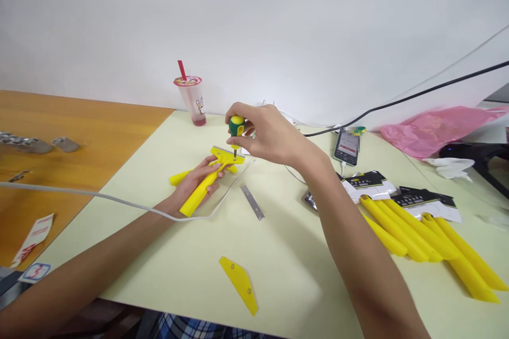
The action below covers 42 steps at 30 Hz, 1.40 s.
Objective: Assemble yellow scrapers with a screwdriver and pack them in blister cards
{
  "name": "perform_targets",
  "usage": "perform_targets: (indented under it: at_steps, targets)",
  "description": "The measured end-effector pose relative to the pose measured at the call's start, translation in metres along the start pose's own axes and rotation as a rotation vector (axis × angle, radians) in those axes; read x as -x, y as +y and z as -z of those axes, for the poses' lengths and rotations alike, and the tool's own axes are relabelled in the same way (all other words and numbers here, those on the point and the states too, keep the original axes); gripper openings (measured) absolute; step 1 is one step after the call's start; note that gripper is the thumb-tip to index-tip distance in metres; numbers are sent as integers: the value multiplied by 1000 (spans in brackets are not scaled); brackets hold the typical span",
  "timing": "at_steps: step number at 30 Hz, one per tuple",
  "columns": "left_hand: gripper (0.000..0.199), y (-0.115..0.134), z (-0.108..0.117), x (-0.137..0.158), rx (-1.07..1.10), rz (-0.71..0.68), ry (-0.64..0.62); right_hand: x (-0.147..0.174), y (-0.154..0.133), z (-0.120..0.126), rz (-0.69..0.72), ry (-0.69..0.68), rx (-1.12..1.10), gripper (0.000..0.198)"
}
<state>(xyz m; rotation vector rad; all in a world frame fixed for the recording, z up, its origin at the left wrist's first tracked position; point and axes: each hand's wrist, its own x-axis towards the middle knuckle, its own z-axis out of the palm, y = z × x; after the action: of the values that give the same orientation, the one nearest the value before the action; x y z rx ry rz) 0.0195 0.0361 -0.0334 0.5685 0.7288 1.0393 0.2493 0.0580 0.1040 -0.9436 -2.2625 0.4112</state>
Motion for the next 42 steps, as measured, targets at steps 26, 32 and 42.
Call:
perform_targets:
  at_steps: [26, 32, 42]
  targets:
    - [53, -1, 4, -1, -14, -30, -46, -2, 10, -6, -63, 67, -2, 48]
    - [54, -1, 6, -2, 5, -26, -32, -4, 18, -13, -16, 58, 7, 49]
    - [54, -4, 20, -10, 1, -39, 4, -3, 11, -12, 45, -33, -60, 34]
